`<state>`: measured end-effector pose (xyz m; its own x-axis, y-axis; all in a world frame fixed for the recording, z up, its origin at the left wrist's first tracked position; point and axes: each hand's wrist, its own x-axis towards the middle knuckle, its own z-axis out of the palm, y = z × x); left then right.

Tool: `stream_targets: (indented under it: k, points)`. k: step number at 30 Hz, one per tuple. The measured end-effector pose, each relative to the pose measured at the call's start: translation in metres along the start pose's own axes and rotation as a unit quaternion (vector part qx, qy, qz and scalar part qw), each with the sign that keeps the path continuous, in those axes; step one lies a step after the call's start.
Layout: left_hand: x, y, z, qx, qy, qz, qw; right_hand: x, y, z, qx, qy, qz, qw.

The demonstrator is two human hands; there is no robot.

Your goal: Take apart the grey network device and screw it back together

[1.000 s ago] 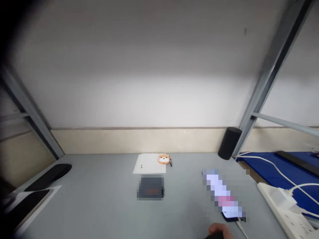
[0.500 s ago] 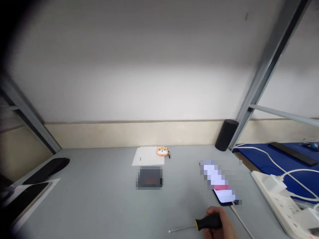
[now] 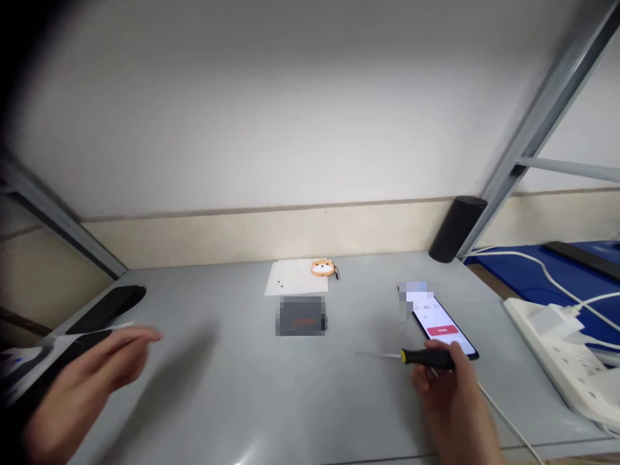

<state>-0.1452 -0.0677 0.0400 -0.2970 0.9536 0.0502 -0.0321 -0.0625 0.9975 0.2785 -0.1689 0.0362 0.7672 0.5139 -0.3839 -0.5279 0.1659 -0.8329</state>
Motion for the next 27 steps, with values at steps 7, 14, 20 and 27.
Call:
stream_targets:
  k: [7,14,20,27]
  points:
    - [0.025,0.004,0.138,0.193,-0.432,0.121,0.873,0.021,-0.016,0.054,-0.184,-0.05,-0.231,0.954]
    - [0.032,-0.036,0.16,0.264,-0.495,0.218,0.799,0.037,-0.009,0.111,-0.305,-0.181,-0.393,0.849]
    - [0.039,-0.039,0.15,0.157,-0.539,0.164,0.811,0.036,0.016,0.122,-0.228,-0.152,-0.351,0.895]
    - [0.034,-0.036,0.154,0.156,-0.486,0.156,0.846,0.036,0.029,0.112,-0.26,-0.174,-0.317,0.895]
